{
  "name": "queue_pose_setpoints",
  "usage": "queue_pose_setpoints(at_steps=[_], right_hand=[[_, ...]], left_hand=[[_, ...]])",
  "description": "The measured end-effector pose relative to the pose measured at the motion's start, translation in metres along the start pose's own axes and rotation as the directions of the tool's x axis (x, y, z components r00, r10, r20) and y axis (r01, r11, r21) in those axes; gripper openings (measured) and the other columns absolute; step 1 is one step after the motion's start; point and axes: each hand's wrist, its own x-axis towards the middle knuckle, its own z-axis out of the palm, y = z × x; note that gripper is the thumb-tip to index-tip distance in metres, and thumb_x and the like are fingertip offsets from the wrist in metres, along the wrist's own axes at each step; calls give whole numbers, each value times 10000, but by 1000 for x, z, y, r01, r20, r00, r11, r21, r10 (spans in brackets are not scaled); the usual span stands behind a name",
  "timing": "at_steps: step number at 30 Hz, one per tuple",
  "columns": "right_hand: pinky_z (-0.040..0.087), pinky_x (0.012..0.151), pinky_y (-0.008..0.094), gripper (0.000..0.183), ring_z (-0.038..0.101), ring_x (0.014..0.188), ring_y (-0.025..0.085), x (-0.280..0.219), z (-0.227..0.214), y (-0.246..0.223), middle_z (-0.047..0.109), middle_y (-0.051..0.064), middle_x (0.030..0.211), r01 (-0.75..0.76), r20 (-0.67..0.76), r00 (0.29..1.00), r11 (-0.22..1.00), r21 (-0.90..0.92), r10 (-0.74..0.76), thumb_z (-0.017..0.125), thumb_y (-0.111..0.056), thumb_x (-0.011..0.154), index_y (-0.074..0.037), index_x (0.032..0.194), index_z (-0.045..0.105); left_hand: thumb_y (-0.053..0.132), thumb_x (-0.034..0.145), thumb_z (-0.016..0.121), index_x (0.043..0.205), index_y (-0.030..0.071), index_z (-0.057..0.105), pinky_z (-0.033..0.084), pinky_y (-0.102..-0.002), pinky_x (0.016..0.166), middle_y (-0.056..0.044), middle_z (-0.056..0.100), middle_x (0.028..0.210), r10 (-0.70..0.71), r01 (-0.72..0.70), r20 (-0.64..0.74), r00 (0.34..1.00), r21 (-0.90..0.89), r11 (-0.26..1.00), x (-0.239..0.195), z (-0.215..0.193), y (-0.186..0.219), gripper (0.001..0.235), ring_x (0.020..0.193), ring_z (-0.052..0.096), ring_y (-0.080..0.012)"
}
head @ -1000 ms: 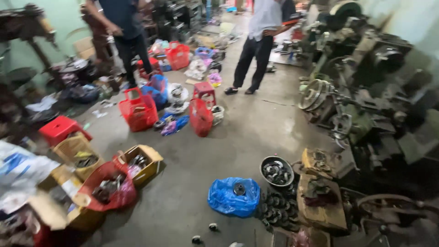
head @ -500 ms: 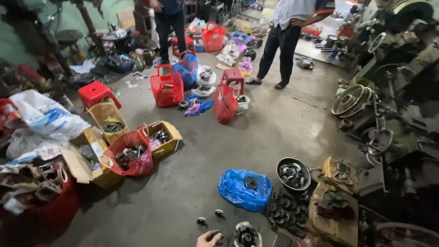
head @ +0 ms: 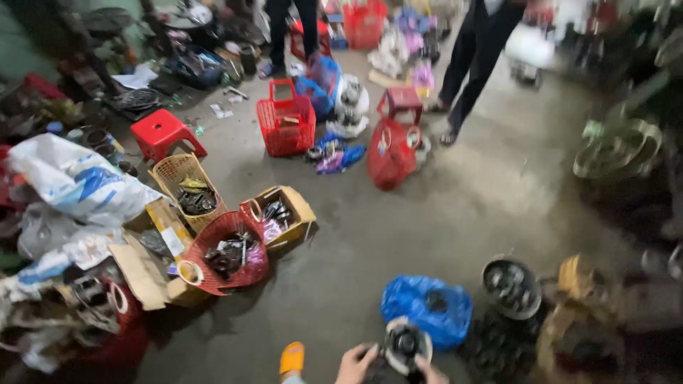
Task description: Assembling a centrifugal clutch assembly by installing shoes and springs onto a hub using pliers and a hammer.
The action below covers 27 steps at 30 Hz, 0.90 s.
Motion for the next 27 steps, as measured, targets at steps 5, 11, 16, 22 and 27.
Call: queue_pose_setpoints(at_steps=[5, 11, 16, 22, 27], right_hand=[[491, 897, 416, 319, 652, 987, 366, 120, 54, -193, 711, 318, 1118, -331, 153, 705, 130, 935, 693, 648, 41, 908, 247, 1150, 674], [480, 945, 450, 329, 626, 1006, 367, 255, 46, -315, 690, 328, 1154, -382, 257, 700, 45, 923, 666, 610, 23, 917, 252, 1149, 652], [479, 929, 448, 286, 623, 971, 328, 386, 62, -302, 701, 281, 1085, -410, 331, 713, -17, 912, 618, 630, -17, 909, 176, 1118, 661], [457, 680, 376, 296, 591, 771, 257, 584, 67, -279, 693, 239, 908, -559, 380, 718, 158, 814, 583, 689, -69, 874, 171, 1047, 684], [466, 659, 353, 225, 596, 745, 229, 728, 77, -257, 705, 193, 882, -572, 410, 724, 150, 806, 554, 691, -34, 877, 126, 1032, 722]], left_hand=[[239, 934, 689, 1150, -39, 788, 531, -229, 786, -80, 811, 1006, -69, 88, -101, 993, 208, 974, 36, -14, 143, 366, 866, 668, -125], [112, 896, 720, 1213, -98, 727, 645, -310, 733, -198, 784, 1077, -154, 156, -45, 987, 42, 987, 105, -3, 286, 380, 843, 724, -218], [65, 848, 771, 1204, -100, 717, 628, -337, 737, -192, 777, 1081, -151, 151, -40, 988, -7, 989, 219, 10, 335, 395, 866, 702, -226], [136, 840, 777, 1190, -47, 742, 599, -255, 832, -144, 820, 1067, -89, 136, -192, 977, 247, 959, 397, 32, 370, 397, 901, 744, -167], [96, 875, 752, 1137, -101, 747, 607, -307, 658, -172, 767, 920, -239, 257, -314, 919, 17, 966, 511, 74, 432, 327, 744, 675, -198]])
